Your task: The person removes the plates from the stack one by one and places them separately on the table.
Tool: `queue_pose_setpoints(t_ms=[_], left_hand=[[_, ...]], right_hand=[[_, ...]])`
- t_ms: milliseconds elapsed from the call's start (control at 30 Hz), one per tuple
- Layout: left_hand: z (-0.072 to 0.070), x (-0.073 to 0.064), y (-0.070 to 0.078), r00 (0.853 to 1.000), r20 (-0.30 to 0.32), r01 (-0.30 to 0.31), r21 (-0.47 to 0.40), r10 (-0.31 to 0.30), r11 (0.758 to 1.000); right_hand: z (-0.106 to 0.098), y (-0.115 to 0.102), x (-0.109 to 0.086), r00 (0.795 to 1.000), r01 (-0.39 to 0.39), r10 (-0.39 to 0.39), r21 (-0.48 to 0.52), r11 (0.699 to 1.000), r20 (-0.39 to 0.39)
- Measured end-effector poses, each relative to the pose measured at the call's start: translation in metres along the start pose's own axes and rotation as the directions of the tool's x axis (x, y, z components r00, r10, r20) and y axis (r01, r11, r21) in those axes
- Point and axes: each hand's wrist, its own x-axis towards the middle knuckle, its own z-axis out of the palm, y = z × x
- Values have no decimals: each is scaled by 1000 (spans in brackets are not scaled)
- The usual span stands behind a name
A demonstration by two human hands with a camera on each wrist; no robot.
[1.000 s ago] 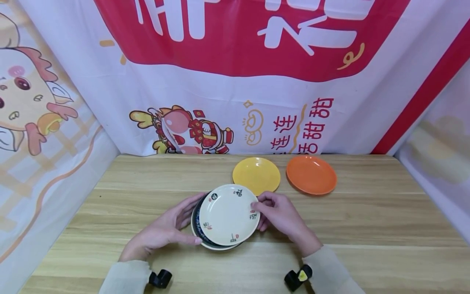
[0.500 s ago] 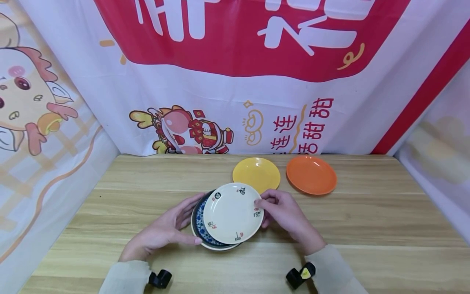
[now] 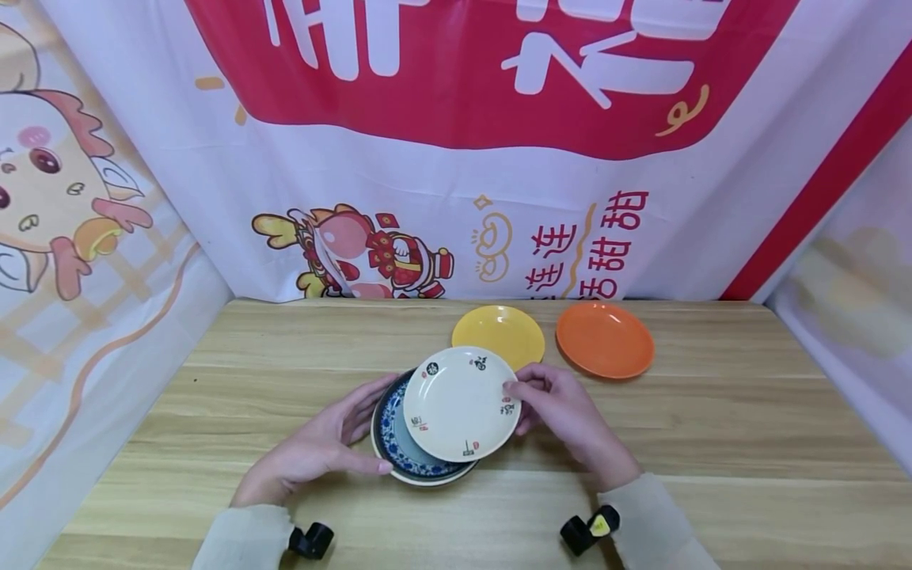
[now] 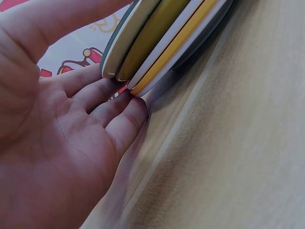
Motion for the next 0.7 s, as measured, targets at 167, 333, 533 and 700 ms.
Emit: queue_pose_setpoints(t_ms=[167, 333, 533, 700], left_hand=[[0, -1, 0, 1000, -5, -3, 2, 3, 1000], [0, -2, -1, 1000, -13, 3, -2, -3, 1000], [0, -1, -1, 1000, -10, -5, 8, 5, 1000], [-1, 1, -1, 1000, 1, -8, 4, 8, 1000]], right_hand=[[-2, 0, 1, 1000, -25, 25, 13, 1000, -12], [-1, -1, 1, 999, -39, 40, 41, 998, -33], [0, -4, -2, 999, -31, 34, 67, 997, -43], [-5, -6, -8, 998, -25, 30, 86, 996, -54]])
